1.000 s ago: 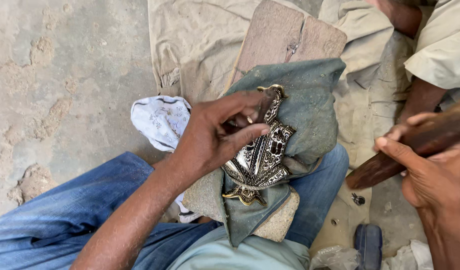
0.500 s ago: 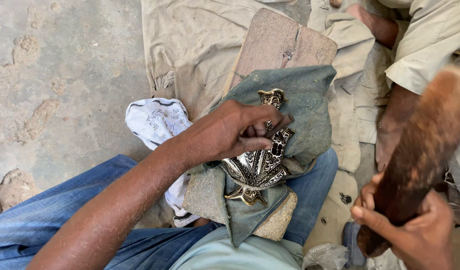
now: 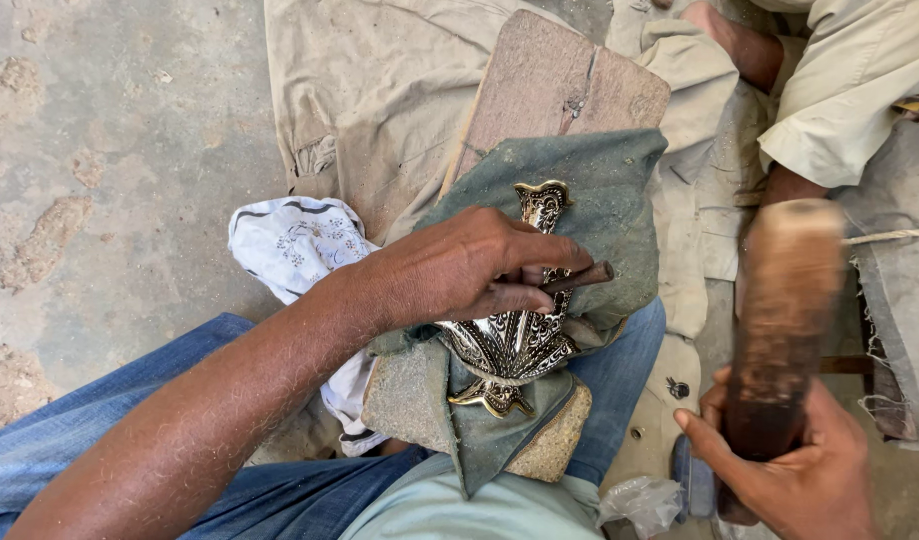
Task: The person holds a decorative metal piece on a cushioned lap rest and repeatedly strikes it with a wooden mallet. The person adjusts the piece's position occasionally while continuing to hammer specific areas.
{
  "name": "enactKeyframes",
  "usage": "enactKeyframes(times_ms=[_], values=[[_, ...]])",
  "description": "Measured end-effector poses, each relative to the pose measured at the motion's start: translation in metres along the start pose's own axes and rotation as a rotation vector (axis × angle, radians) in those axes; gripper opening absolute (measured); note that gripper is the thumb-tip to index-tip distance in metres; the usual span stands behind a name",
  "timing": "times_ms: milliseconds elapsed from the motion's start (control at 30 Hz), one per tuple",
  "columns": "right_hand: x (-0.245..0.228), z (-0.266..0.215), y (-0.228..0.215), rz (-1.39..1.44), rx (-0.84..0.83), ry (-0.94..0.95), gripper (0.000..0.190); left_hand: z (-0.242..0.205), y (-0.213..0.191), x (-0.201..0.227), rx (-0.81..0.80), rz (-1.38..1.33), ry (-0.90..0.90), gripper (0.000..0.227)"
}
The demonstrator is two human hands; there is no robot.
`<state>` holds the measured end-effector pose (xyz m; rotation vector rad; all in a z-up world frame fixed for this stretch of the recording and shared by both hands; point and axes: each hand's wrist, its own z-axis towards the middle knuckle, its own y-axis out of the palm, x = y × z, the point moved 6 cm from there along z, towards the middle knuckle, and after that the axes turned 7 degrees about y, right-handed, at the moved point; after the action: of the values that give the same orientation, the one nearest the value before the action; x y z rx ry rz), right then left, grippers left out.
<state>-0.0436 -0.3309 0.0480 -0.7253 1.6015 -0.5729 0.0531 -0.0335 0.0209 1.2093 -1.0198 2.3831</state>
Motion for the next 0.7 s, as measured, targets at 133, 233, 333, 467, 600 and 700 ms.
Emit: enactKeyframes(times_ms=[133, 233, 333, 467, 600, 700], values=[[0.003, 0.001, 0.007, -0.357, -0.098, 0.233, 0.048, 0.002, -0.001, -0.002, -0.040, -0.065, -0.001, 0.044], [-0.006, 0.001, 0.009, -0.227, -0.031, 0.198, 0.048, 0.003, 0.000, -0.005, -0.068, -0.089, -0.016, 0.042], [0.000, -0.005, 0.016, -0.355, -0.099, 0.264, 0.048, 0.006, 0.000, -0.006, -0.079, -0.092, 0.006, 0.042], [0.000, -0.008, 0.017, -0.224, -0.049, 0.203, 0.047, 0.005, -0.001, -0.008, -0.101, -0.117, 0.008, 0.041], [-0.010, -0.013, 0.012, -0.049, 0.095, -0.030, 0.037, 0.007, -0.001, -0.004, -0.076, -0.099, 0.102, 0.045], [0.004, -0.019, 0.025, -0.236, -0.077, 0.102, 0.057, 0.008, 0.002, -0.008, -0.099, -0.160, 0.061, 0.046]])
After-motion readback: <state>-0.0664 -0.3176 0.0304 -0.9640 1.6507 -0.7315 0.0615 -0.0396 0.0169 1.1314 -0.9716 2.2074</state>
